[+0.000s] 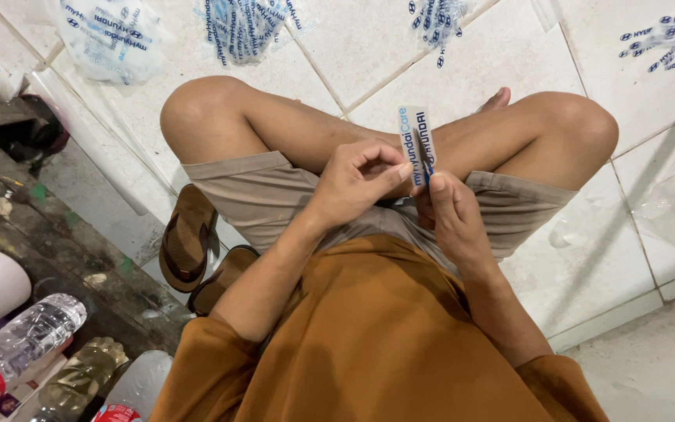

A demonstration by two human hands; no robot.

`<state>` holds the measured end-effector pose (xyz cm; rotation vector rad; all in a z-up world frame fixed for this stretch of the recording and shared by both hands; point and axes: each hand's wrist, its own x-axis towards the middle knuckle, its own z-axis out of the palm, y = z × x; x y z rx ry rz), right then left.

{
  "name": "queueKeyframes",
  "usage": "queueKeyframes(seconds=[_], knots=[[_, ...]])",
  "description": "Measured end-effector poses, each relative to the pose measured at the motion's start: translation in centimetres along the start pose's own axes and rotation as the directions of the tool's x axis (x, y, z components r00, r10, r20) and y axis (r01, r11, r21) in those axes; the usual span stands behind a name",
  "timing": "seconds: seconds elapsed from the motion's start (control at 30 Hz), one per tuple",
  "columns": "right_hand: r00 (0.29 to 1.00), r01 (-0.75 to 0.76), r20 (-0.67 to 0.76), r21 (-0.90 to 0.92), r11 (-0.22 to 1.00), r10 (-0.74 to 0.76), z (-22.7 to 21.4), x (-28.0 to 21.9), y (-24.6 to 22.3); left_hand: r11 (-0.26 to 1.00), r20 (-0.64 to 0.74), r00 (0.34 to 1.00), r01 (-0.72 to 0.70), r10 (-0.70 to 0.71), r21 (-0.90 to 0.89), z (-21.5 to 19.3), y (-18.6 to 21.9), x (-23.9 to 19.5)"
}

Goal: The person sits cross-legged on a tiled floor and uses blue-handled scissors to cut a white sheet of paper with a Hyundai logo into small strips. The person repeatedly cuts the paper and places the resulting strips on the floor.

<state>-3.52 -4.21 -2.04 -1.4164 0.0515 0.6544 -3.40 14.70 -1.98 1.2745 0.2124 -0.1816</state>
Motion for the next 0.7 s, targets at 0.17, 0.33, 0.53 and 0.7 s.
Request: queueKeyframes(seconds=[0.17,0.33,0.53,0.7], knots=[[1.0,-0.007,0.014,-0.024,1.0,0.007,0.3,0.5,-0.5,0.991,-0.033,0.993,-0.114,0.116,0.071,-1.3,-1.5,1.4],[0.999,0.04,-0.001,-0.046,0.998,-0.04,1.2,1.3,-1.1,0.982,-0.106,0.978,-0.174,0.182,0.08,-1.3,-2.0,3.2],[0.998,0.062,0.008,-0.134,0.989,-0.062,1.4,2.8,-1.5,0.951,-0.084,0.964,-0.231,0.253,0.207,-2.2,-1.5,3.9],[1.0,0.024,-0.01,-0.228,0.973,-0.027,0.7,4.3,-0.4,0.969,-0.061,0.981,-0.171,0.184,0.178,-2.6,-1.3,5.1]])
